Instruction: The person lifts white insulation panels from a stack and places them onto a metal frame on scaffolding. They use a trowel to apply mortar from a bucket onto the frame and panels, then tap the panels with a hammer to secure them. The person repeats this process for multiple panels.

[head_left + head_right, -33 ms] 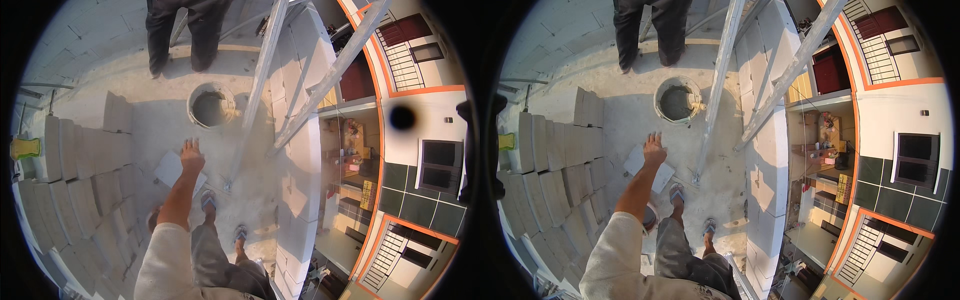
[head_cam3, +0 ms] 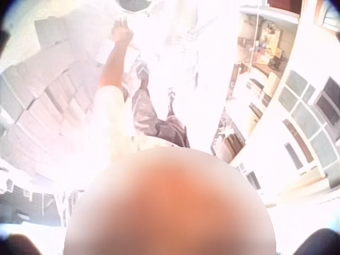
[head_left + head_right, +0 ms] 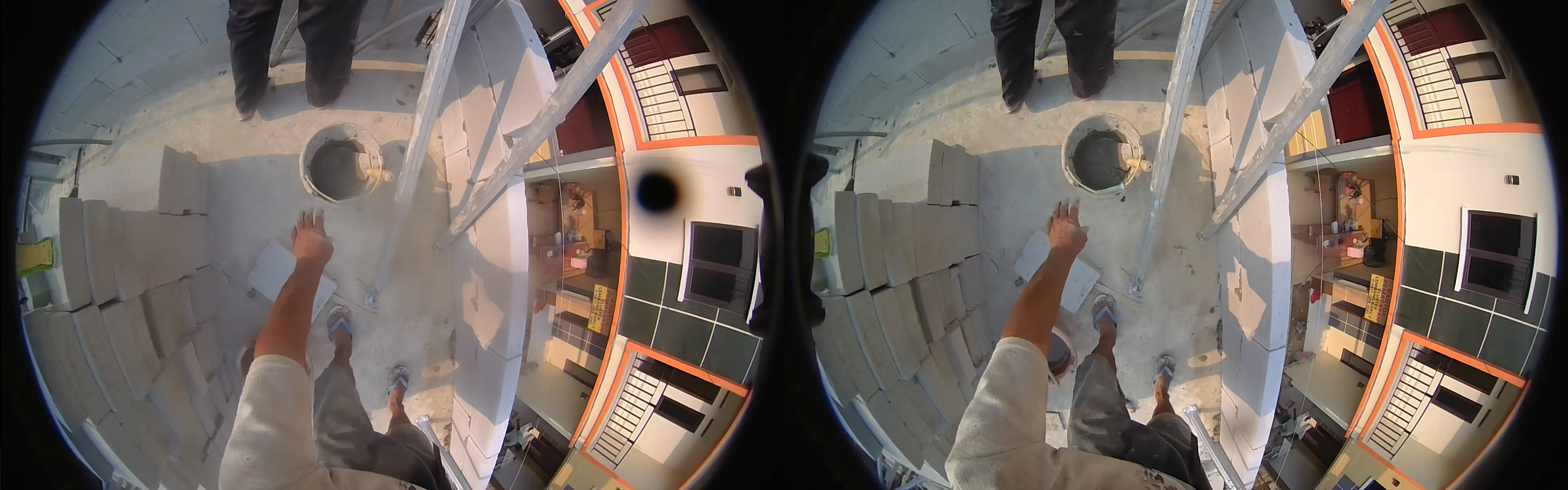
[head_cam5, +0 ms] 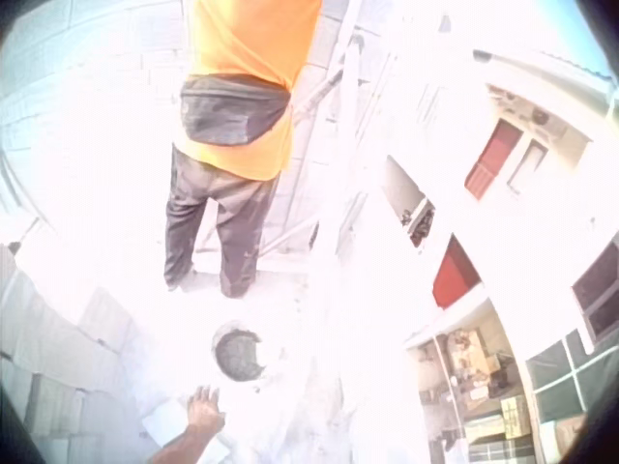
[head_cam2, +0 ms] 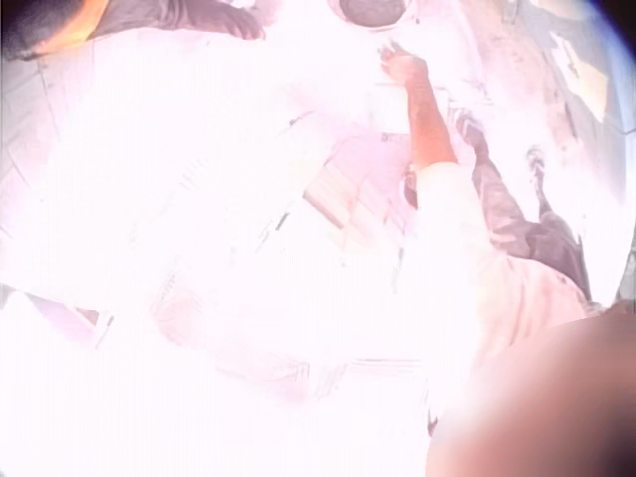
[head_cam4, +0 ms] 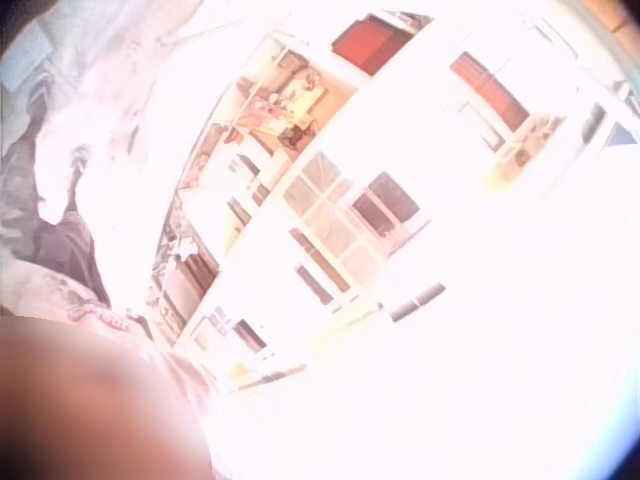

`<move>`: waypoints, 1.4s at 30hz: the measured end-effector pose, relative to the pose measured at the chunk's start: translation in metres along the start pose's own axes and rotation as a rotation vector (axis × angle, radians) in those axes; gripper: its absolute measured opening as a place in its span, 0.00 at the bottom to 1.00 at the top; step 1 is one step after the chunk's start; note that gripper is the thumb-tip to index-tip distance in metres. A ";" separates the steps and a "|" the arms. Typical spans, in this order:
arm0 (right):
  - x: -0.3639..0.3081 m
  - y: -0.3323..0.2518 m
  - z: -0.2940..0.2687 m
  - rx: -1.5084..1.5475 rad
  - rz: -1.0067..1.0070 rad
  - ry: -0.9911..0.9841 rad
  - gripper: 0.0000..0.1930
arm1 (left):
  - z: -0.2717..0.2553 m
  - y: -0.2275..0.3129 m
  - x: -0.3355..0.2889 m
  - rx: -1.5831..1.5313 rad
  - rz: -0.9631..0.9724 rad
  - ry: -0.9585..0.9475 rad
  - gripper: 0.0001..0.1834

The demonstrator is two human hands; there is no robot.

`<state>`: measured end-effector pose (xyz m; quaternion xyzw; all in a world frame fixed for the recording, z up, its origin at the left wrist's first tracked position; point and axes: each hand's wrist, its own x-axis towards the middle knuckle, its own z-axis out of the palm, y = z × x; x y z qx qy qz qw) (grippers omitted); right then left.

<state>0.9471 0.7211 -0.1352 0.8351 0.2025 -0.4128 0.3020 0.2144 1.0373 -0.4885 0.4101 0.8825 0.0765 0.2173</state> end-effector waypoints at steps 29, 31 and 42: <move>-0.077 -0.632 0.148 -0.492 -1.299 0.022 0.15 | -0.006 -0.121 -0.170 -0.748 -0.810 -0.134 0.29; -0.096 -0.664 0.189 -0.752 -1.466 0.213 0.18 | 0.032 -0.163 -0.214 -0.939 -0.958 0.048 0.24; -0.124 -0.787 0.447 -1.355 -1.211 -0.074 0.24 | 0.140 -0.250 -0.199 -1.366 -1.360 0.449 0.24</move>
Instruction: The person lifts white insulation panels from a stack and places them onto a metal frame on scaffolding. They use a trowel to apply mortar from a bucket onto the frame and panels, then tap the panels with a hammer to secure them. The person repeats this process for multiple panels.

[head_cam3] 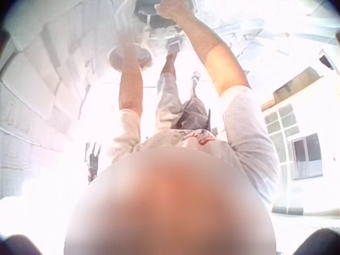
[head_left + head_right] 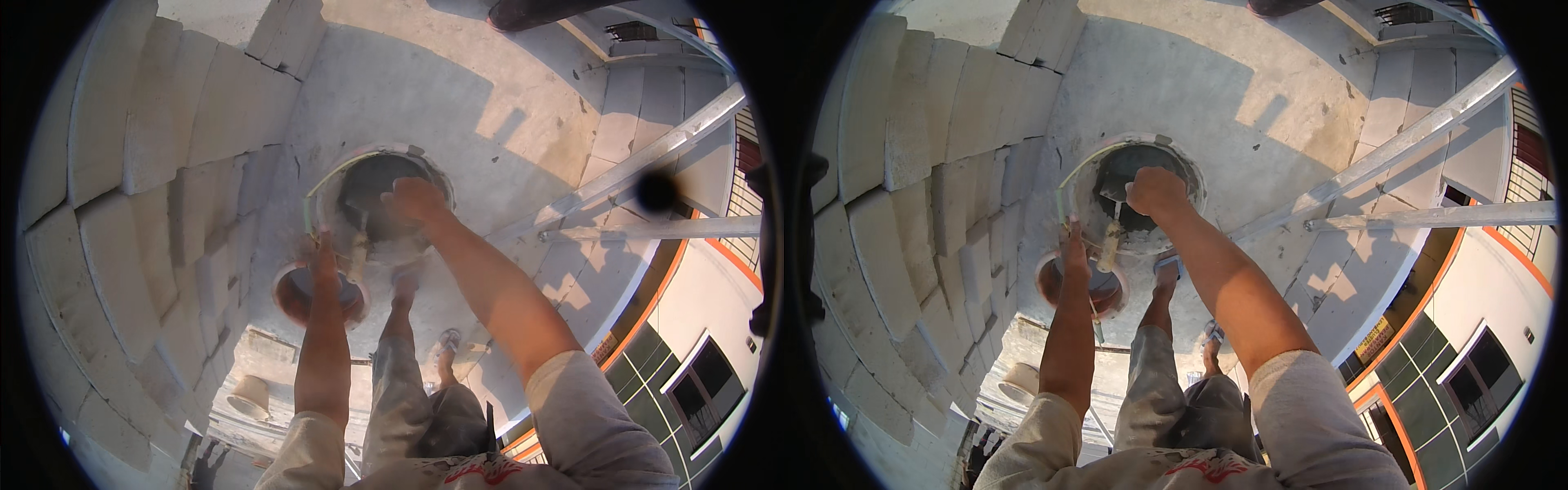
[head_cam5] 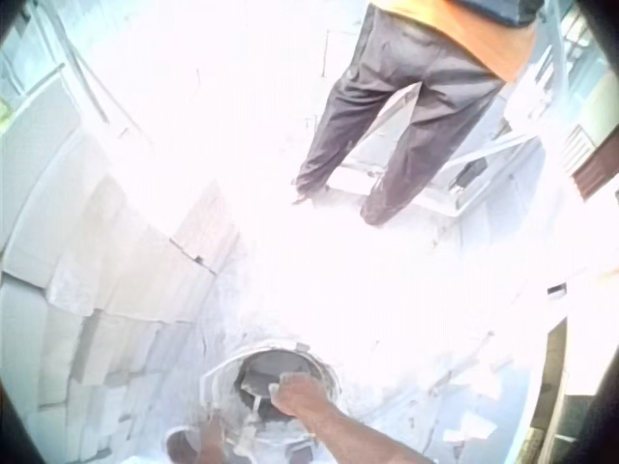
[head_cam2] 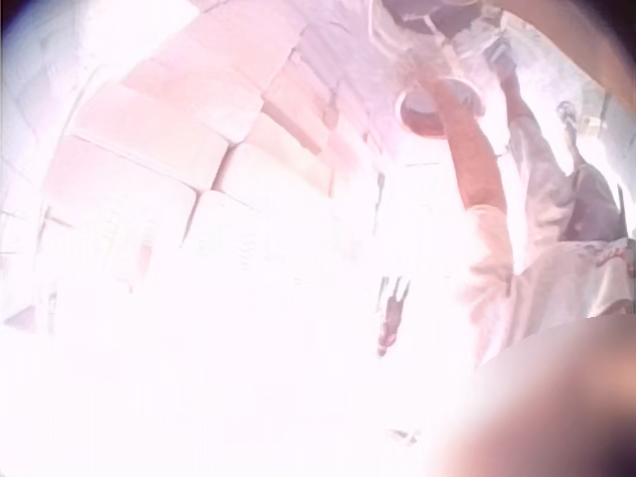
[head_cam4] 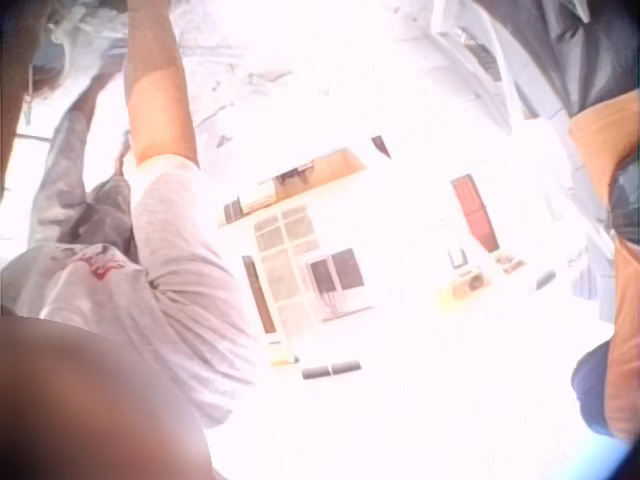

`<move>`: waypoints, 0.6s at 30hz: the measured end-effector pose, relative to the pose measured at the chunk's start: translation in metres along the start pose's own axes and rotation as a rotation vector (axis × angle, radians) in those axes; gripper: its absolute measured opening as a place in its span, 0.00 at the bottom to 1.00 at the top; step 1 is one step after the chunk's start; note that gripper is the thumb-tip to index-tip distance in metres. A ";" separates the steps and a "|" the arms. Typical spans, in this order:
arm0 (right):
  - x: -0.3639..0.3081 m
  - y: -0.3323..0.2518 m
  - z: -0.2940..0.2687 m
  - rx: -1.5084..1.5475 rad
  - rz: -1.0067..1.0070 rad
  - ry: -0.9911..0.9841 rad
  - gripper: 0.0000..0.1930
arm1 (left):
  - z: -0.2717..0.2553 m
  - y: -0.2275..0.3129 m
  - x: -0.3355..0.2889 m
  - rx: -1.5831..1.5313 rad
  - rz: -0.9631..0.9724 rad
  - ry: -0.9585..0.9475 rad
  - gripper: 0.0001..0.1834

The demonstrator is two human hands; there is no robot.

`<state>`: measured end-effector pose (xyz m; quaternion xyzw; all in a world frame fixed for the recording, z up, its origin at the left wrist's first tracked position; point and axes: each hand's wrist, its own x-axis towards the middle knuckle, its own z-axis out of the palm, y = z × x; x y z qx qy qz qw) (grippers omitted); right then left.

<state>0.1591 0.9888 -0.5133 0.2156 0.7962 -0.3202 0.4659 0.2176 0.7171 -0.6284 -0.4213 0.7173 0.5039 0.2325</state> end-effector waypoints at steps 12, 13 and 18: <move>-0.048 0.052 0.042 -0.055 -0.001 -0.113 0.21 | 0.064 0.060 -0.099 0.110 0.152 -0.298 0.39; -0.064 0.066 0.032 -0.139 0.026 -0.148 0.18 | 0.069 0.076 -0.116 0.173 0.202 -0.261 0.38; -0.176 0.117 0.006 -0.276 0.058 -0.060 0.19 | 0.045 0.156 -0.192 0.336 0.334 -0.397 0.28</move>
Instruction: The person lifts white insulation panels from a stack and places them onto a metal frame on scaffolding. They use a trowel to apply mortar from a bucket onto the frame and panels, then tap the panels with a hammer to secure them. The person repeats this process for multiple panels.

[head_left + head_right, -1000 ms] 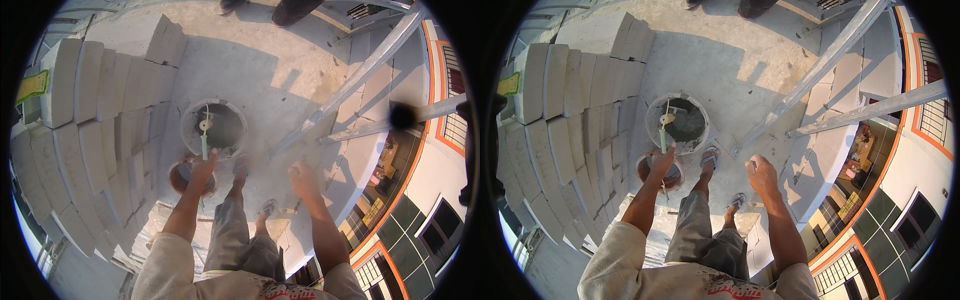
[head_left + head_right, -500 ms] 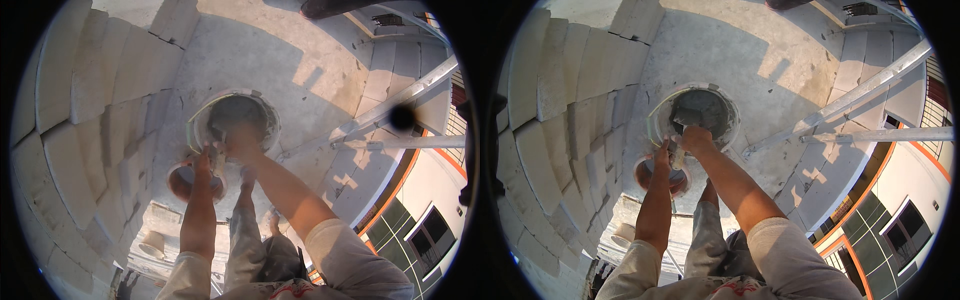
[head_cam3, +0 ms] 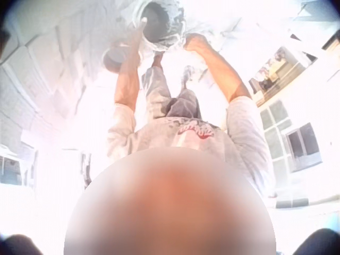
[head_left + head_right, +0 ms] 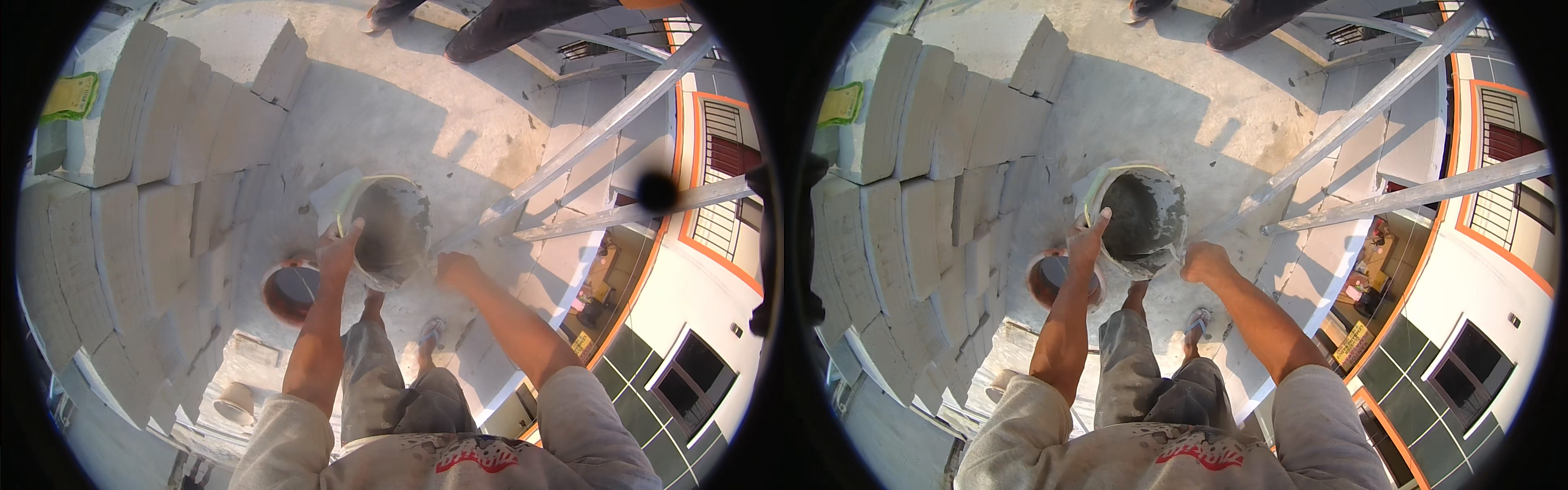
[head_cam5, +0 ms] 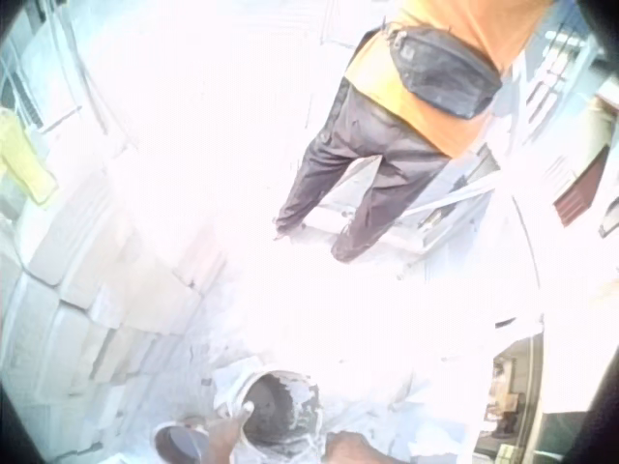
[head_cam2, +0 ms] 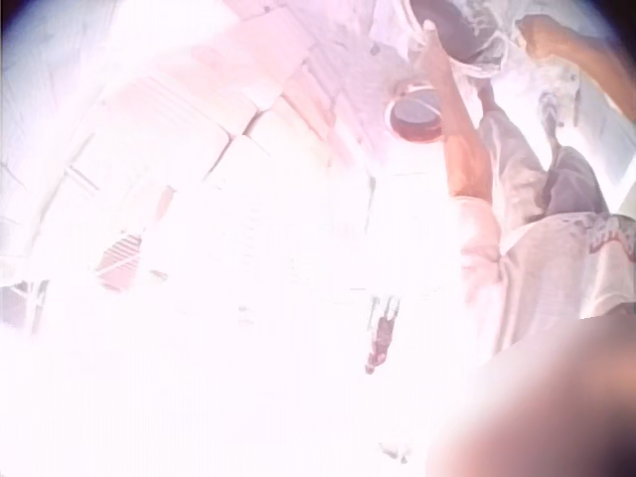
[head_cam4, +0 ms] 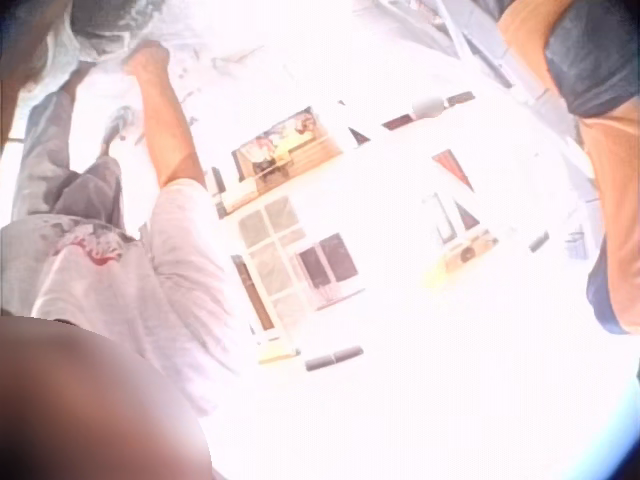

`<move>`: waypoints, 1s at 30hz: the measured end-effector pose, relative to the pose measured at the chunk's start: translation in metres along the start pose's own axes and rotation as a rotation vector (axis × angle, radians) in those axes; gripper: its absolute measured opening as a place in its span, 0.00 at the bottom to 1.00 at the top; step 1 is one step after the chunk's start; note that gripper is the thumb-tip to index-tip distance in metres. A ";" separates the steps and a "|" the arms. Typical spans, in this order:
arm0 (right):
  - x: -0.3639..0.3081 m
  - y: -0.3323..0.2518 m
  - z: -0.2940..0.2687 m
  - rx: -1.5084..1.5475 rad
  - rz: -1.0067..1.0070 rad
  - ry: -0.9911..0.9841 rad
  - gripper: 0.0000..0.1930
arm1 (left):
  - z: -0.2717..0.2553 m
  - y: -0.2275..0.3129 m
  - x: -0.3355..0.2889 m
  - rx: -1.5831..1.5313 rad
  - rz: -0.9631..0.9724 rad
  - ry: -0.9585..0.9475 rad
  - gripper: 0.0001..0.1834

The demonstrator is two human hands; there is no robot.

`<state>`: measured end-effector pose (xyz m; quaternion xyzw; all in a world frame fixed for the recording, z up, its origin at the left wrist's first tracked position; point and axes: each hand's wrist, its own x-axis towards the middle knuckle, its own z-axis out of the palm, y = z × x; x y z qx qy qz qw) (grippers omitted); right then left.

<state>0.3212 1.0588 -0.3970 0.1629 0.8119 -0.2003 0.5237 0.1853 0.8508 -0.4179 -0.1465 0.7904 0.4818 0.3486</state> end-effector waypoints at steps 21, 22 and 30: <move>-0.351 -0.010 0.048 -0.336 -0.169 0.948 0.18 | -0.059 0.179 -0.387 0.034 0.664 0.308 0.31; -0.369 0.000 0.063 -0.288 -0.182 0.918 0.18 | -0.053 0.175 -0.405 0.026 0.705 0.301 0.30; -0.474 0.020 0.165 0.284 -0.302 0.610 0.23 | 0.000 0.156 -0.496 -0.114 0.879 0.161 0.27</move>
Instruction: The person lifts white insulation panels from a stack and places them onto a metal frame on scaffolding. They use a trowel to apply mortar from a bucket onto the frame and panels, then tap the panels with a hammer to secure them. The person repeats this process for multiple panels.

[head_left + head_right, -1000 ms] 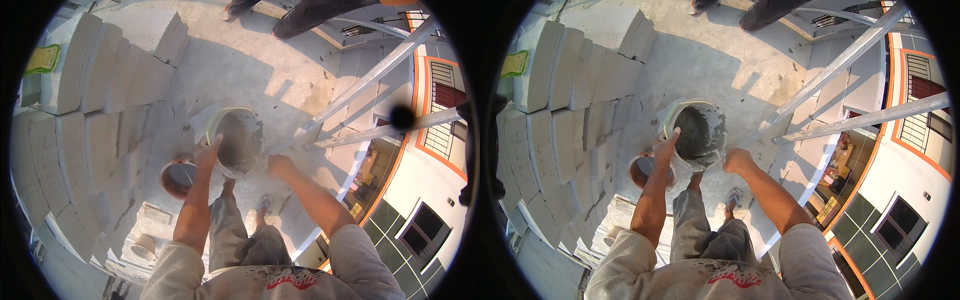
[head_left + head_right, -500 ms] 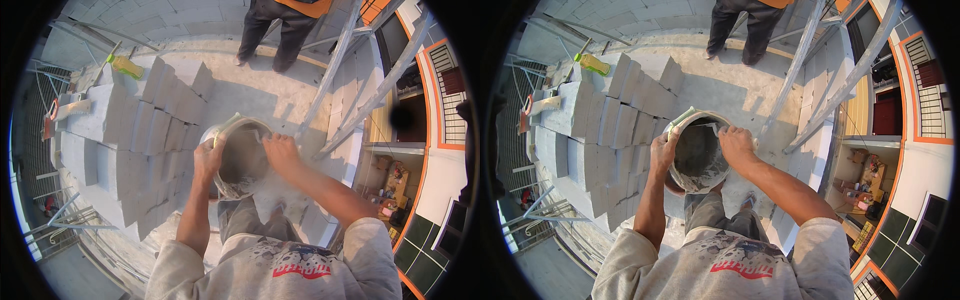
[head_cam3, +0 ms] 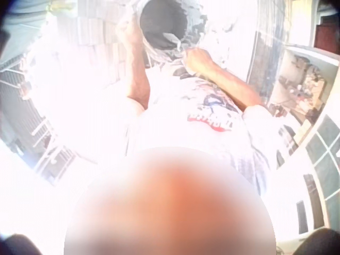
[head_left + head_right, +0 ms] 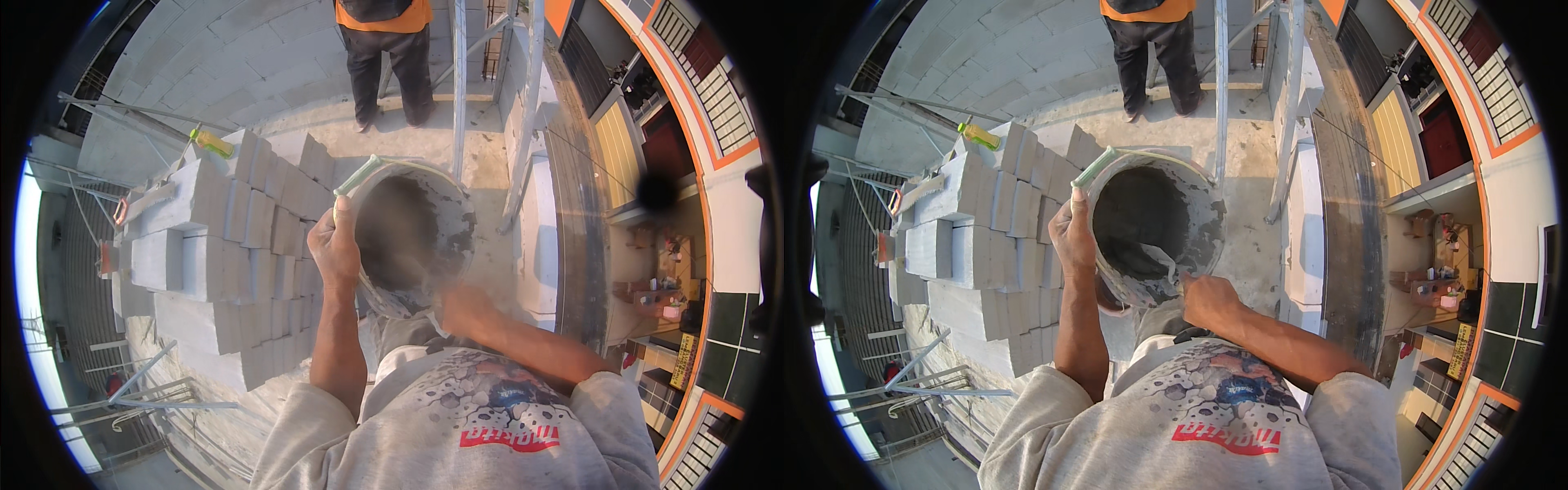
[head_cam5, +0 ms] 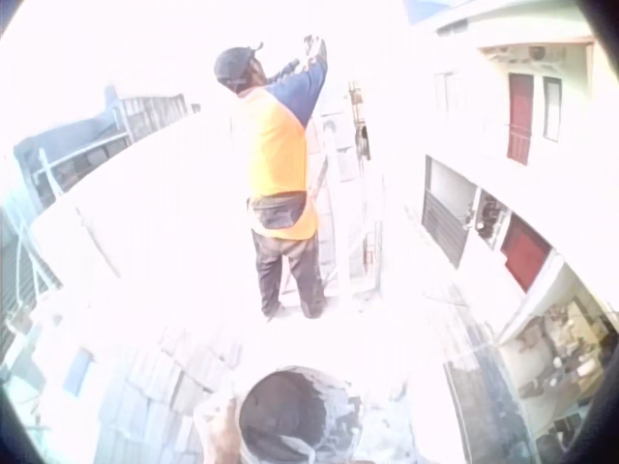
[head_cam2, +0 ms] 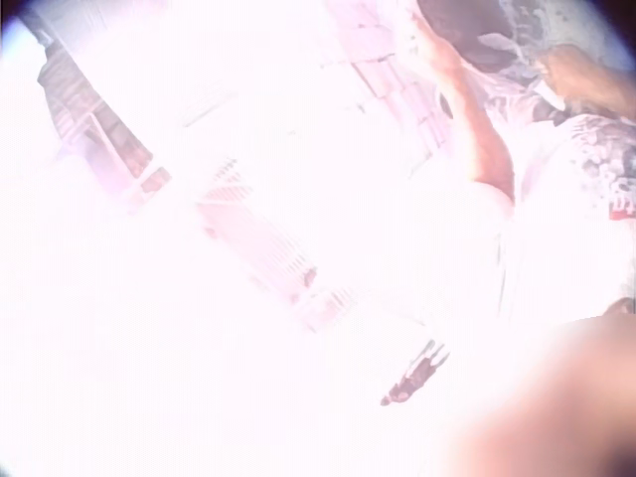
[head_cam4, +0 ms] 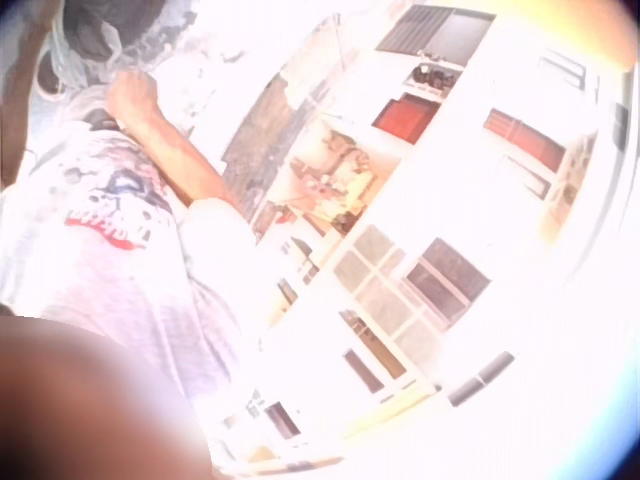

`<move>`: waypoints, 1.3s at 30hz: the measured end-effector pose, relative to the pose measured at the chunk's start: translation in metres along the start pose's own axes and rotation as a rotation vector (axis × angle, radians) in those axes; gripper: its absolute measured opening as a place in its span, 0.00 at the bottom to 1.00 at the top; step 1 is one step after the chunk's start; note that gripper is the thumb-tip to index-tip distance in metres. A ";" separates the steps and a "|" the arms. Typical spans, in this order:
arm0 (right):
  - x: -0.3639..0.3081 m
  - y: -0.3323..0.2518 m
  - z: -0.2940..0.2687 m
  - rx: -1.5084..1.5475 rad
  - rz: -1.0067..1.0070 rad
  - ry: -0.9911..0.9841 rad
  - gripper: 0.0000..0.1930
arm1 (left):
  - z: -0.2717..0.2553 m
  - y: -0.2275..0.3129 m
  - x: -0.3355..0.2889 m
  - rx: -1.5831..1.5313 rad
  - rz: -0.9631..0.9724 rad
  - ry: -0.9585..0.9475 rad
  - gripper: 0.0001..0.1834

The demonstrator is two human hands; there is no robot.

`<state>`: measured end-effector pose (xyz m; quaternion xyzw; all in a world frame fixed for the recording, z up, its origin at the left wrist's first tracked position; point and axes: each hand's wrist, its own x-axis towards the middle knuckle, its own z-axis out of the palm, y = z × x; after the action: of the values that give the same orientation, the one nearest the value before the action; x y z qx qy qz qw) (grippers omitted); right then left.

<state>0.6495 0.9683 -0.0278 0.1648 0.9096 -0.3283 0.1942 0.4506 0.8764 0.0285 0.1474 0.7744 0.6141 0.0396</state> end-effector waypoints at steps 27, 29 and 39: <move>-0.006 -0.036 -0.004 1.627 0.200 -0.026 0.19 | -0.002 -0.075 0.057 -0.291 -0.164 -0.261 0.24; -0.013 -0.027 -0.006 1.665 0.185 0.049 0.20 | 0.003 -0.086 0.065 -0.321 -0.254 -0.291 0.23; -0.036 0.102 -0.046 1.726 0.237 0.445 0.20 | 0.044 -0.129 0.065 -0.081 -0.522 -0.291 0.23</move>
<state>0.7137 1.0669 -0.0333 0.4061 0.3401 -0.8356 -0.1454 0.3765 0.9094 -0.0991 0.0279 0.7472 0.5859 0.3124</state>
